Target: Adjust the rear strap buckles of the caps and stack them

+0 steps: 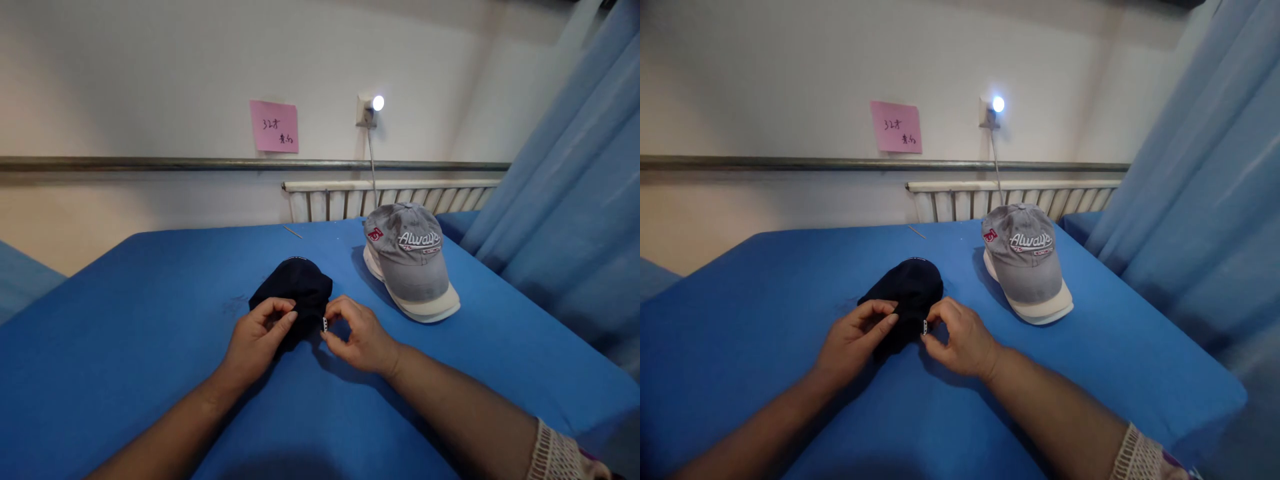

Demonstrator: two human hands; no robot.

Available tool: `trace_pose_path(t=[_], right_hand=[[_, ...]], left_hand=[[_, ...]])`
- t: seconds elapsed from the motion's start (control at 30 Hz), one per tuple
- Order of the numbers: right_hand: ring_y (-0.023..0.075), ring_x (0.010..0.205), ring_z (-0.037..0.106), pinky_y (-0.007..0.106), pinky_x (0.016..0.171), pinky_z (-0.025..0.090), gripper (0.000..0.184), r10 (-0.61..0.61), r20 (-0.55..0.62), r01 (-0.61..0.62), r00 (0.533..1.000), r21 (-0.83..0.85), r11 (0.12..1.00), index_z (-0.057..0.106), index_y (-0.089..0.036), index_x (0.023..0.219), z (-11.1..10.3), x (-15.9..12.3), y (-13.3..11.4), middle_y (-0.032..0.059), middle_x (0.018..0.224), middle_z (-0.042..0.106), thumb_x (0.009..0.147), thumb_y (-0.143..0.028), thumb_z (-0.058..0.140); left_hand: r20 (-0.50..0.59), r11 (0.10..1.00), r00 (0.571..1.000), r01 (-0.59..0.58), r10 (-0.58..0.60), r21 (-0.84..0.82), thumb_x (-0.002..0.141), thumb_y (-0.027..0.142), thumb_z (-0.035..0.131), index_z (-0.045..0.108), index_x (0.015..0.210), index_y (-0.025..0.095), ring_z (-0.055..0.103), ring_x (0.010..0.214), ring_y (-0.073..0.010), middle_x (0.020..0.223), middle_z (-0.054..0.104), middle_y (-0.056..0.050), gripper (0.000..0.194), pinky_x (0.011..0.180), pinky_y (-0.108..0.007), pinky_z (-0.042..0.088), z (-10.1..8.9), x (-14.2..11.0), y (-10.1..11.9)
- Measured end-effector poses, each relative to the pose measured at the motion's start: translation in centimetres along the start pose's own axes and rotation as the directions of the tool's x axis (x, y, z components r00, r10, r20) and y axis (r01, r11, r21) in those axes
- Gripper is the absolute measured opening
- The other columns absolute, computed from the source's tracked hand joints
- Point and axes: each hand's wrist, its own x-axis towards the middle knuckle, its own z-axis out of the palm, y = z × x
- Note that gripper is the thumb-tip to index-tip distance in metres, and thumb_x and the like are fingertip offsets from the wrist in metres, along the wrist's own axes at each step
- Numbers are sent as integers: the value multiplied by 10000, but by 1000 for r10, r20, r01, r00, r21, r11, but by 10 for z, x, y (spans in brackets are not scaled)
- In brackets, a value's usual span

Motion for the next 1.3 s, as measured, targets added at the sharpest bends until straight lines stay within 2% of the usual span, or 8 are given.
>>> trace_pose_path(t=[0.17, 0.47, 0.57, 0.67, 0.77, 0.93, 1.1, 1.3], right_hand=[[159, 795, 618, 314, 751, 533, 169, 42, 24, -43, 999, 57, 997, 544, -221, 937, 1, -1, -1, 26, 902, 628, 813, -157, 639], [171, 852, 604, 317, 766, 538, 131, -75, 79, 70, 994, 69, 995, 600, -231, 1000, -8, -1, -1, 33, 895, 645, 884, -182, 637], [171, 832, 605, 319, 747, 536, 128, -69, 63, 66, 996, 46, 997, 603, -228, 1012, -11, -2, 0, 43, 908, 654, 895, -226, 656], [170, 803, 606, 319, 725, 530, 127, -52, 43, 51, 998, 25, 998, 603, -224, 993, -12, -3, 1, 46, 905, 657, 893, -261, 672], [164, 789, 612, 307, 709, 529, 105, -35, 38, 34, 999, 24, 999, 602, -226, 967, -14, -3, 2, 44, 913, 659, 891, -257, 668], [157, 778, 616, 295, 706, 531, 101, -25, 15, 25, 1000, 32, 999, 588, -222, 918, -15, -4, 3, 34, 899, 654, 878, -246, 677], [158, 773, 617, 292, 699, 530, 109, -60, -4, 60, 998, 27, 998, 586, -218, 924, -16, -3, 5, 35, 890, 656, 879, -249, 681], [167, 800, 623, 303, 716, 532, 111, -73, 29, 73, 997, 19, 997, 588, -219, 945, -16, -3, 5, 43, 896, 658, 883, -242, 677]], left_hand=[[37, 1000, 999, 14, -14, -6, 776, 309, 697, 673, 783, 197, 615, 751, -177, 862, 687, -37, 115, 689, -285, 508, 2, -3, 0], [58, 1000, 998, -13, 13, 3, 804, 302, 677, 653, 803, 201, 631, 819, -182, 914, 675, -38, 104, 752, -294, 511, 3, -5, -4], [39, 994, 995, -91, 89, 55, 823, 296, 659, 649, 803, 209, 637, 901, -207, 970, 675, -50, 90, 822, -326, 514, 4, -6, 0], [-42, 970, 978, -196, 204, 140, 844, 273, 641, 656, 809, 219, 617, 1056, -233, 1090, 667, -59, 66, 963, -370, 473, 3, -10, 7], [-88, 958, 964, -236, 252, 161, 859, 263, 624, 663, 859, 231, 636, 1014, -223, 1065, 678, -50, 50, 924, -353, 492, 4, -19, 13], [124, 979, 981, -162, 146, 126, 891, 289, 589, 650, 935, 217, 615, 645, -151, 761, 667, -3, 104, 629, -271, 491, 7, -29, 16], [211, 974, 975, -107, 64, 199, 868, 316, 604, 663, 846, 189, 557, 676, -139, 731, 625, 7, 142, 651, -260, 448, 8, -22, 21], [298, 993, 952, 38, -69, 108, 853, 353, 596, 630, 731, 168, 479, 638, -118, 674, 551, 18, 224, 604, -240, 394, 5, -17, 24]])
